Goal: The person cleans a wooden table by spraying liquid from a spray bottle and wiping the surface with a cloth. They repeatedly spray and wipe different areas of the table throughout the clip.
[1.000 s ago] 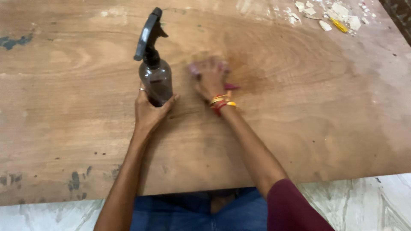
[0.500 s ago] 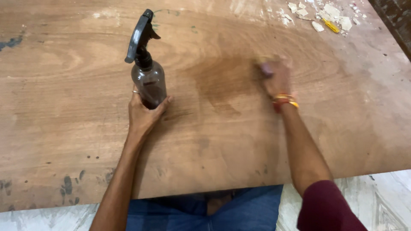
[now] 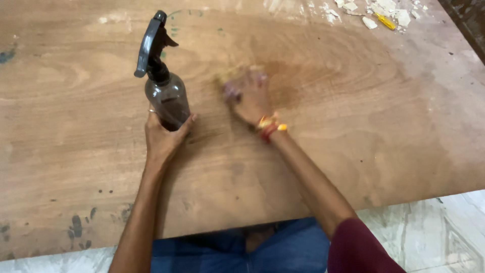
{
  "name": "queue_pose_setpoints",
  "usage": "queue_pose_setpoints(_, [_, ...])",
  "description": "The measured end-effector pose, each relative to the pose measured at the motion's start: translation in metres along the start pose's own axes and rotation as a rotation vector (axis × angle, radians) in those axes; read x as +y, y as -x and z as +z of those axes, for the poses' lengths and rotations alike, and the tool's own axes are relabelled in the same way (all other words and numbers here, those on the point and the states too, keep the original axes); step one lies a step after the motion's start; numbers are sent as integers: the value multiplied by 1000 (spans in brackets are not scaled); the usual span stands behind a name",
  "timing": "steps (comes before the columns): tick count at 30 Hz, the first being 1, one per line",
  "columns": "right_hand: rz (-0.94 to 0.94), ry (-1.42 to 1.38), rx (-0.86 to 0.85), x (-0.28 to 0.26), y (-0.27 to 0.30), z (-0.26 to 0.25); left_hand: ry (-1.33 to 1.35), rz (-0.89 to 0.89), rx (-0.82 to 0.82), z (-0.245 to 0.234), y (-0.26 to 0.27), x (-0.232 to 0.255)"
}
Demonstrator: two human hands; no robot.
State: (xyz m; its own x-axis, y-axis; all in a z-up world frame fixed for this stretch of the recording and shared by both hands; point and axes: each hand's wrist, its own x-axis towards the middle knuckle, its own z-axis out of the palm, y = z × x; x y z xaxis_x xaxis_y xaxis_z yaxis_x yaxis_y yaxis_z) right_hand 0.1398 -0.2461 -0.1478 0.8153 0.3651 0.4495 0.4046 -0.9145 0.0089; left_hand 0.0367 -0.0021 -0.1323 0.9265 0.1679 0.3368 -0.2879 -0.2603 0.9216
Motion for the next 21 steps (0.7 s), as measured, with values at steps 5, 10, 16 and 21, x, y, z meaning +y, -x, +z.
queue_pose_setpoints(5, [-383, -11, -97, -14, 56, -52, -82, 11, 23, -1, 1, -7])
queue_pose_setpoints(10, [192, -404, -218, 86, 112, -79, -81, 53, 13, -1, 2, -11])
queue_pose_setpoints(16, [564, -63, -48, 229, 136, -61, -76, 76, 11, -1, 3, -11])
queue_pose_setpoints(21, [513, 103, 44, 198, 107, -5, -121, 22, 12, -1, 1, -12])
